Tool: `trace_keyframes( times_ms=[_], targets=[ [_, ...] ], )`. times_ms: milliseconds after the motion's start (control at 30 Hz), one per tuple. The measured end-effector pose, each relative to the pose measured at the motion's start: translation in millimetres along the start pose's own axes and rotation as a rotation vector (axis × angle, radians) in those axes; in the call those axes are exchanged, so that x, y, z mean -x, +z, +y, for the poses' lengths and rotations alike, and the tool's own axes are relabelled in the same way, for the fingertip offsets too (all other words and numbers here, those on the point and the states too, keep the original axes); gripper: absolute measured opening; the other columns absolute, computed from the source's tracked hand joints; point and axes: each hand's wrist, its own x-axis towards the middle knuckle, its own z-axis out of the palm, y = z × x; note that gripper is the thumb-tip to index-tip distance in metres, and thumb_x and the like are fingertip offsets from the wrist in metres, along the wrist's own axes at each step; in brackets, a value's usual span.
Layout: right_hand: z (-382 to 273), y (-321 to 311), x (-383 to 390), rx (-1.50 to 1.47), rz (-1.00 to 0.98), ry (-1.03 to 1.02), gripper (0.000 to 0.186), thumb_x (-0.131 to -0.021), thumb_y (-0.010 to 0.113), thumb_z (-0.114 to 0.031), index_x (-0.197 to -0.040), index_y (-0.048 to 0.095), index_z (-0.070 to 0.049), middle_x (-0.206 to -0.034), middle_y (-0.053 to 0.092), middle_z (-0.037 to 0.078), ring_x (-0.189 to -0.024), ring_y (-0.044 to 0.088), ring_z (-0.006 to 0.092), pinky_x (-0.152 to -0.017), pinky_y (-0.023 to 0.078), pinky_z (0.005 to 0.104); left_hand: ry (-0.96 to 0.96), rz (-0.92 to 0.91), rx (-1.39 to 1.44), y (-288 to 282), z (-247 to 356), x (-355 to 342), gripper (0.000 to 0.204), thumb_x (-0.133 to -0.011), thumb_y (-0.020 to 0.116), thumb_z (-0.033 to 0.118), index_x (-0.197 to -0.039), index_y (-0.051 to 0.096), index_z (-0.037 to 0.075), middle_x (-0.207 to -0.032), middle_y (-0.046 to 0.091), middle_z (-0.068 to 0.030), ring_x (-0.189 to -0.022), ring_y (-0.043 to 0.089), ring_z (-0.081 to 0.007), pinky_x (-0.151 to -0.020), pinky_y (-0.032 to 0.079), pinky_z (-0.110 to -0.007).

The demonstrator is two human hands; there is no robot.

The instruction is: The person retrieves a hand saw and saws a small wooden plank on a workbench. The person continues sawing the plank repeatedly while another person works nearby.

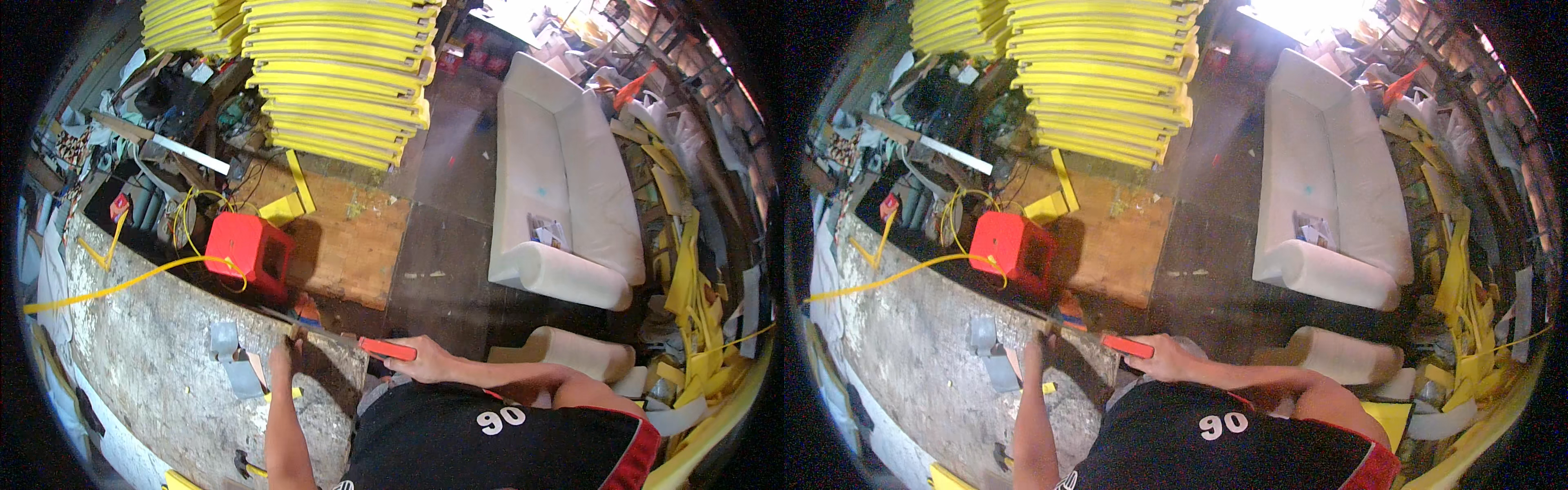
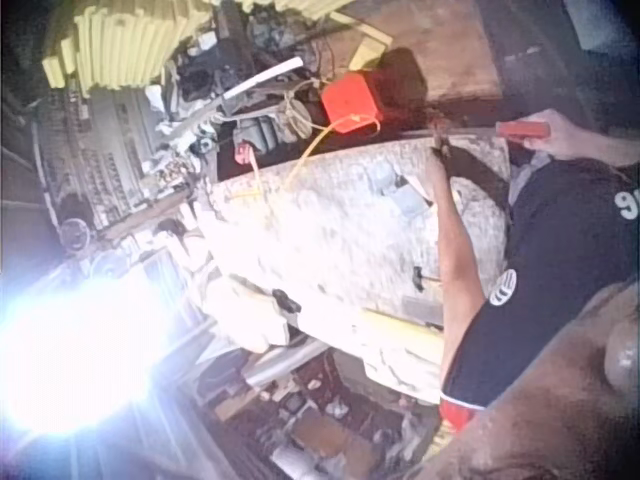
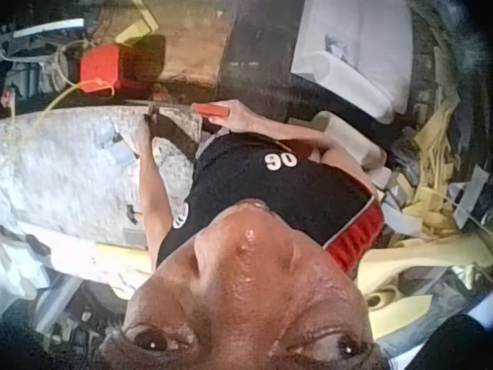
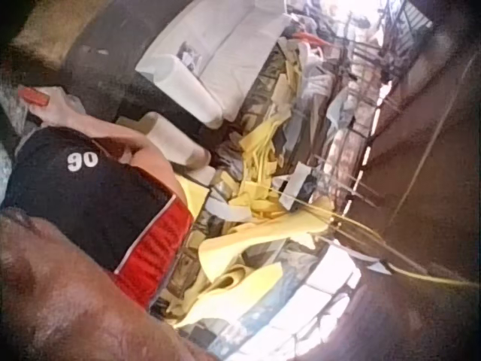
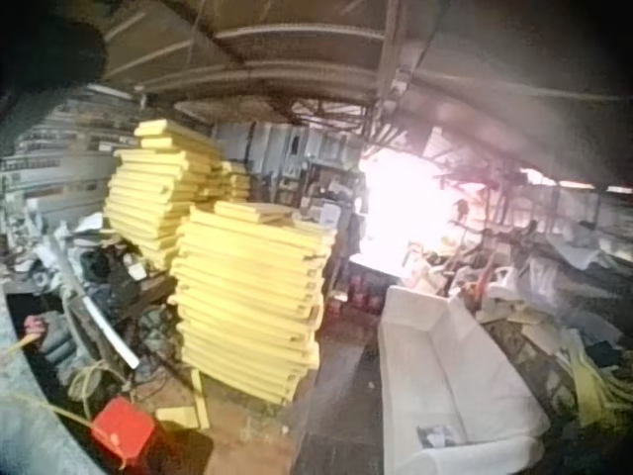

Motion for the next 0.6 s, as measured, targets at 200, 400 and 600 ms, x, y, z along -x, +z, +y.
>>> trace_keyframes(
  times_ms=[200, 400, 600],
  targets=[
    [-16, 1, -2, -0.116, 0.111, -0.108, 0.044, -0.092, 0.070, -0.020, -0.132, 0.061, -0.004, -0.107, 0.073, 0.013, -0.095, 0.066, 0.0112, -0.087, 0.052, 0.0310, 0.092, -0.107, 0.149, -8, -10, -13, 0.055, -0.093, 0.058, 0.053, -0.113, 0.066, 0.002, -0.104, 0.067, -0.0318, -0.104, 0.062, -0.0490, -0.088, 0.048, -0.054],
    [-16, 9, 2, -0.077, 0.085, -0.094, 0.042, -0.089, 0.072, -0.019, -0.129, 0.065, -0.007, -0.102, 0.074, 0.006, -0.091, 0.065, 0.0112, -0.084, 0.052, 0.0309, 0.252, -0.168, 0.232, 31, -90, -26, 0.051, -0.092, 0.058, 0.054, -0.108, 0.071, 0.007, -0.100, 0.069, -0.0263, -0.096, 0.066, -0.0455, -0.080, 0.050, -0.049],
    [-8, 13, 20, -0.118, 0.150, 0.167, 0.047, -0.090, 0.071, -0.014, -0.132, 0.060, 0.002, -0.113, 0.071, 0.009, -0.099, 0.063, 0.0112, -0.091, 0.049, 0.0283, 0.025, -0.276, 0.185, -16, -12, -29, 0.058, -0.088, 0.067, 0.054, -0.099, 0.071, -0.003, -0.089, 0.070, -0.0273, -0.087, 0.070, -0.0395, -0.076, 0.052, -0.046]
  ],
)
